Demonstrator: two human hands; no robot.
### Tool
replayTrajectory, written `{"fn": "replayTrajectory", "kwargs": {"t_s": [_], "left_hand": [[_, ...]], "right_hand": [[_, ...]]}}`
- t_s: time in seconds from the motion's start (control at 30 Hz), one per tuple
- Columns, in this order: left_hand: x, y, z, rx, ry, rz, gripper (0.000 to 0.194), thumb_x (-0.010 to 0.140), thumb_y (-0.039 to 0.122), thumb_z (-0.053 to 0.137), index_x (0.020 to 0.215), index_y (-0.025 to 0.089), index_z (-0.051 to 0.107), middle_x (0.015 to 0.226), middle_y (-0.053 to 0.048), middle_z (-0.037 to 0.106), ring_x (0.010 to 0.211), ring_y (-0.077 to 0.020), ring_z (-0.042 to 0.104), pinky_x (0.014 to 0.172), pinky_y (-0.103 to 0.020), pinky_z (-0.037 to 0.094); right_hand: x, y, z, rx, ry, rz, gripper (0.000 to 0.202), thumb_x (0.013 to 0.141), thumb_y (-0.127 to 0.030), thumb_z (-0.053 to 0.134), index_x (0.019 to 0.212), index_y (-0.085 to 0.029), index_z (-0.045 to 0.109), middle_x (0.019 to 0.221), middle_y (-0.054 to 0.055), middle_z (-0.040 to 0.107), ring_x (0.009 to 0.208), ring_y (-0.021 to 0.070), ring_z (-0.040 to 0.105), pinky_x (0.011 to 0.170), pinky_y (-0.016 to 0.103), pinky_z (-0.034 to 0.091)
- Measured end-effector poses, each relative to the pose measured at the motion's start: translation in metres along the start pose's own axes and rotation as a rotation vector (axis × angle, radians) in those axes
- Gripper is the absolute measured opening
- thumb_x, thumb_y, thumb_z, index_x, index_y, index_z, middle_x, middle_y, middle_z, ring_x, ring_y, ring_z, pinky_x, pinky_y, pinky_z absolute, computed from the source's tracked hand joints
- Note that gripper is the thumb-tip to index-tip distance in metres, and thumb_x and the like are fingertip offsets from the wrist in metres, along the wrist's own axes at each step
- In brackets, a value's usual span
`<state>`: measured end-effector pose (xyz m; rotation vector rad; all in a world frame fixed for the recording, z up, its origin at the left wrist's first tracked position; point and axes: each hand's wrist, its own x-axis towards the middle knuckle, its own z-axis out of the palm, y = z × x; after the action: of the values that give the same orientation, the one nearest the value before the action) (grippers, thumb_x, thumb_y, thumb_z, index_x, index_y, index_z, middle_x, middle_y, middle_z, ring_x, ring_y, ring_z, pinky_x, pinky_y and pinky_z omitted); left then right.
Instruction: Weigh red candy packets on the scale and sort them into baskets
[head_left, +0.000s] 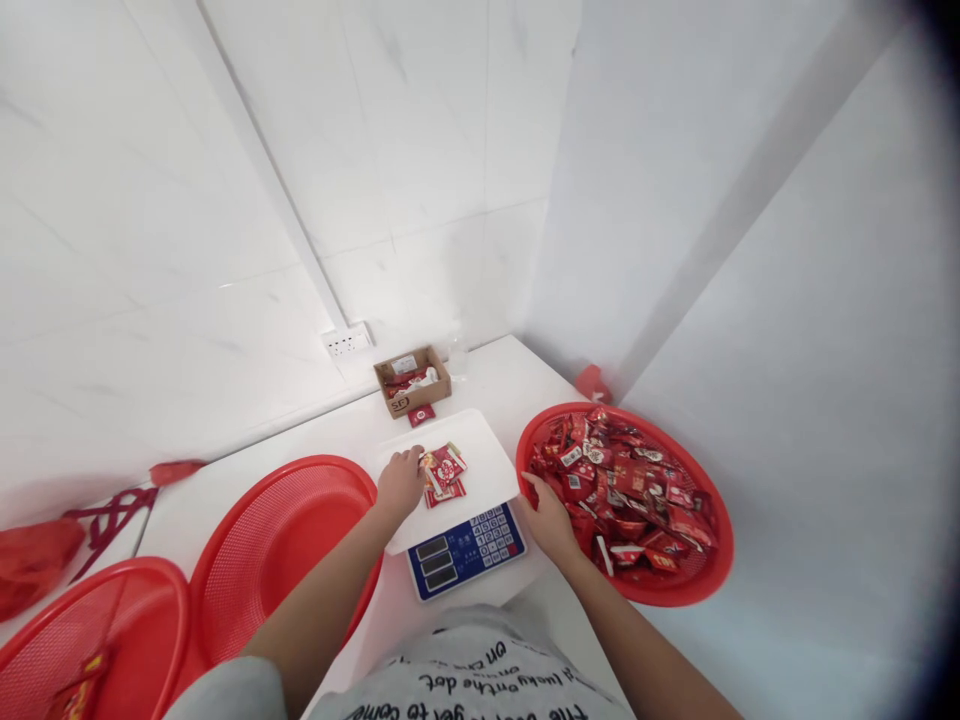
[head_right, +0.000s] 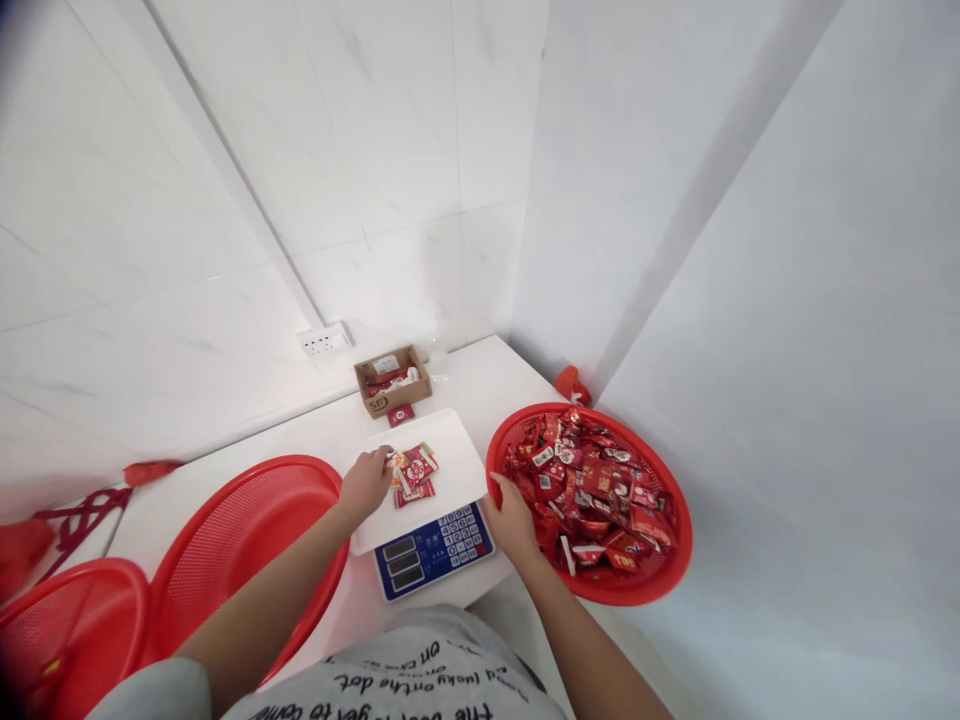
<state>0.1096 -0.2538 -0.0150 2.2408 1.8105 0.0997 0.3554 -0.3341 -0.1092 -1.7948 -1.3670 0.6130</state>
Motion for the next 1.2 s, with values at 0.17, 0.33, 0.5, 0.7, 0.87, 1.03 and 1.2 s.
{"fn": "replayTrajectory", "kwargs": {"t_s": [0.17,0.33,0.5,0.7,0.87,1.03,1.2], "left_hand": [[0.018,0.012,0.023,0.017,-0.074,0.109,0.052,0.085,0.051,0.040,0.129,0.022,0.044,0.135,-0.009,0.047,0.127,-0.0268,0.036,0.100,-0.039,0.032],[0.016,0.015,0.049,0.149,-0.162,0.193,0.080,0.076,0.071,0.035,0.143,0.029,0.019,0.152,-0.009,0.014,0.138,-0.0355,0.006,0.105,-0.057,0.012],[0.011,0.010,0.060,0.204,-0.162,0.269,0.077,0.077,0.068,0.038,0.143,0.035,0.016,0.153,-0.006,0.010,0.138,-0.0369,0.002,0.104,-0.062,0.003],[0.009,0.005,0.055,0.168,-0.190,0.316,0.080,0.072,0.074,0.041,0.141,0.038,0.020,0.153,-0.004,0.011,0.138,-0.0374,0.002,0.104,-0.062,0.002],[0.011,0.019,0.053,0.129,-0.101,0.216,0.072,0.077,0.072,0.032,0.140,0.038,0.024,0.153,-0.003,0.014,0.138,-0.0345,0.004,0.105,-0.061,0.005],[0.014,0.035,0.065,0.076,-0.071,0.047,0.069,0.080,0.068,0.030,0.141,0.036,0.022,0.152,-0.008,0.016,0.138,-0.0357,0.006,0.101,-0.067,0.008],[0.014,0.029,0.073,0.107,-0.039,0.221,0.060,0.080,0.065,0.037,0.135,0.041,0.034,0.151,-0.007,0.021,0.137,-0.0361,0.009,0.101,-0.067,0.002]], "right_hand": [[0.000,0.001,0.001,0.008,0.000,0.004,0.043,0.078,-0.027,0.045,0.116,-0.012,0.055,0.119,0.014,0.058,0.114,0.0242,0.052,0.099,0.041,0.039],[0.000,-0.001,0.000,0.005,-0.011,0.032,0.044,0.077,-0.028,0.045,0.117,-0.011,0.055,0.121,0.014,0.058,0.115,0.0243,0.051,0.100,0.041,0.039],[0.000,-0.002,-0.001,-0.004,-0.031,0.042,0.046,0.078,-0.030,0.044,0.119,-0.011,0.053,0.122,0.015,0.057,0.116,0.0245,0.050,0.100,0.041,0.038],[0.000,-0.002,-0.001,0.008,-0.026,0.049,0.044,0.078,-0.029,0.045,0.118,-0.014,0.054,0.122,0.013,0.057,0.115,0.0238,0.051,0.101,0.041,0.038],[0.000,-0.002,-0.001,0.019,-0.010,0.030,0.043,0.077,-0.028,0.045,0.117,-0.014,0.055,0.119,0.013,0.059,0.114,0.0237,0.052,0.100,0.041,0.039],[0.000,-0.002,-0.001,0.011,-0.013,0.043,0.044,0.077,-0.029,0.045,0.116,-0.012,0.055,0.120,0.014,0.058,0.115,0.0241,0.052,0.100,0.041,0.039],[0.000,-0.002,0.000,0.012,-0.011,0.048,0.044,0.077,-0.029,0.045,0.117,-0.013,0.055,0.121,0.014,0.058,0.115,0.0237,0.051,0.100,0.040,0.039]]}}
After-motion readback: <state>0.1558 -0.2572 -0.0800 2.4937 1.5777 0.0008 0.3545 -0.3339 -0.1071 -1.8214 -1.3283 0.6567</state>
